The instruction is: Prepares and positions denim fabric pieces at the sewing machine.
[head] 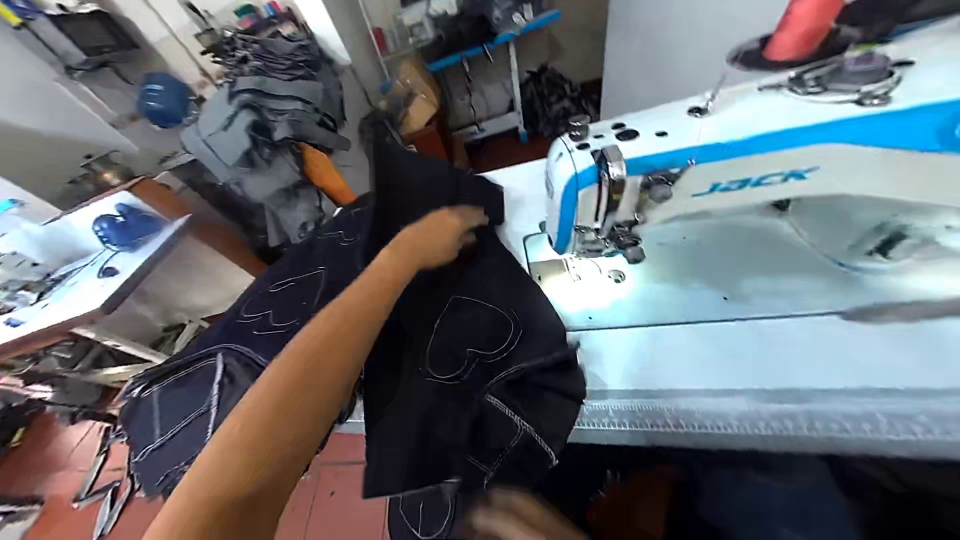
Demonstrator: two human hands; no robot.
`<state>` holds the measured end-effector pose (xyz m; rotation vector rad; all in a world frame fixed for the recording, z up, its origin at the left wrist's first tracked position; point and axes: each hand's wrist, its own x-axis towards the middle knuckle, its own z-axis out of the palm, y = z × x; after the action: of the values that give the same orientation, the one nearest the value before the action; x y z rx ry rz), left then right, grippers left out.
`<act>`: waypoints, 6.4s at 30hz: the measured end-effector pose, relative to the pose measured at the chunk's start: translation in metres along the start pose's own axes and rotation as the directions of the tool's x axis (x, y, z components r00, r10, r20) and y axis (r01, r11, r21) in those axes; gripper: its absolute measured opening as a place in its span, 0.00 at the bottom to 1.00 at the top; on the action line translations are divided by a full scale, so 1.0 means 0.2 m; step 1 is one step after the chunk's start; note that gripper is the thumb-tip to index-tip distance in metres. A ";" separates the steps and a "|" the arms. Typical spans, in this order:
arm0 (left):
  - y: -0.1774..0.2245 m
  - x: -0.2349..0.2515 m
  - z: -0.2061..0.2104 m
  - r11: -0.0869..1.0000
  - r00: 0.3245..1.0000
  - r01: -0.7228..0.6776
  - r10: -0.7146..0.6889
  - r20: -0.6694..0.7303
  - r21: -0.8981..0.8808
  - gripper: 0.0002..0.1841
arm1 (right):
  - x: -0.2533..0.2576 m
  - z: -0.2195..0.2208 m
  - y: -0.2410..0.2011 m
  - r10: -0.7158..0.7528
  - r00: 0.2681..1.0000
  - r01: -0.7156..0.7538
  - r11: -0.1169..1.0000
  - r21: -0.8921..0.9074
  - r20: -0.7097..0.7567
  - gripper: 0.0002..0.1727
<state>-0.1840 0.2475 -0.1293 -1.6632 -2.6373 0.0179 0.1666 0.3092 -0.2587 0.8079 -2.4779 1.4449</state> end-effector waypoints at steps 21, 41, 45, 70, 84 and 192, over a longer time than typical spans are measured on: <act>0.60 -0.50 0.21 0.991 0.975 -0.094 0.073 -0.210 -0.090 0.37 | 0.12 -0.51 0.51 -0.061 0.965 -0.097 0.824 -0.559 -0.257 0.24; 0.67 -0.40 0.53 0.889 0.941 -0.273 0.168 -0.293 -0.368 0.20 | -0.23 -0.45 0.63 -0.194 0.837 -0.174 0.792 -0.586 -0.511 0.13; 0.73 -0.39 0.54 0.917 0.889 -0.369 0.301 -0.344 -0.151 0.15 | -0.23 -0.45 0.62 -0.213 0.822 -0.181 0.782 -0.597 -0.528 0.12; 0.72 -0.26 0.62 0.937 0.972 0.116 -0.176 -0.157 -0.329 0.35 | -0.22 -0.62 0.46 0.127 0.969 -0.229 0.779 -0.584 -0.210 0.17; 0.43 0.04 0.58 0.924 0.988 -0.137 0.103 -0.114 -0.356 0.35 | -0.04 -0.74 0.65 0.034 0.970 -0.178 0.775 -0.606 -0.241 0.32; 0.16 0.21 0.33 0.847 0.845 -0.528 0.531 0.060 -0.060 0.26 | 0.14 -0.87 0.72 0.213 0.932 -0.360 0.622 -0.695 -0.293 0.48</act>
<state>-0.1756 0.2985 -0.1962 -2.3914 -2.1368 0.0352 0.0440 0.5018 -0.2665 0.0928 -2.7517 0.3835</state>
